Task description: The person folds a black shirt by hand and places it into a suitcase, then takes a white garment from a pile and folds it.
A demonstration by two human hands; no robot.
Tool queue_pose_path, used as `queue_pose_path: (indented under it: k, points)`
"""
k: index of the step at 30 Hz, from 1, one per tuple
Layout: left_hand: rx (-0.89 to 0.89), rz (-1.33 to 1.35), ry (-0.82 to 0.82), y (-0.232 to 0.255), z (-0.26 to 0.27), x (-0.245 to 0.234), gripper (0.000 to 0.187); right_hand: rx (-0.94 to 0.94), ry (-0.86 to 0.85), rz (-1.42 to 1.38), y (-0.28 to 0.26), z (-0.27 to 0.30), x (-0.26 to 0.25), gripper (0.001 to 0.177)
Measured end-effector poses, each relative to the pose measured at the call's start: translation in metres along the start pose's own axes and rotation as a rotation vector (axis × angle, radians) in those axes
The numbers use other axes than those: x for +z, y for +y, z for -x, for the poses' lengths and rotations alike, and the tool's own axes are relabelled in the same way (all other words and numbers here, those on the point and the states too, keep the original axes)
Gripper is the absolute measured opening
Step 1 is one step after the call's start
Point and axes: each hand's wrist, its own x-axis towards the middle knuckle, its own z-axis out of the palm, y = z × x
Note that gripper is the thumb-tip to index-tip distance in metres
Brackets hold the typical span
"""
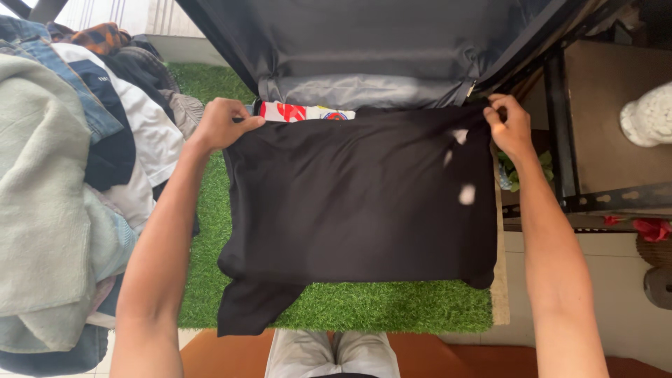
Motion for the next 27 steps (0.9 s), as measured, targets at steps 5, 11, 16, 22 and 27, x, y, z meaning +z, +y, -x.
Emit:
queue_pose_path:
  k: [5, 11, 16, 22, 27]
  points:
    - [-0.004, 0.149, -0.006, 0.018, 0.022, -0.021, 0.038, 0.009, 0.006, -0.508, -0.006, 0.016, -0.027, 0.008]
    - [-0.038, 0.561, 0.096, 0.035, 0.106, -0.034, 0.02, 0.133, 0.182, -0.484, -0.041, 0.106, -0.071, 0.027]
    - [-0.064, 0.746, -0.023, 0.042, 0.184, -0.024, 0.028, 0.069, 0.082, -0.285, -0.067, 0.205, -0.079, 0.041]
    - [0.003, 0.47, -0.146, 0.059, 0.214, -0.008, 0.039, 0.284, -0.027, -0.231, -0.06, 0.266, -0.064, 0.023]
    - [-0.15, 0.191, -0.098, 0.081, 0.192, -0.003, 0.023, 0.125, -0.054, -0.015, -0.076, 0.265, -0.071, 0.037]
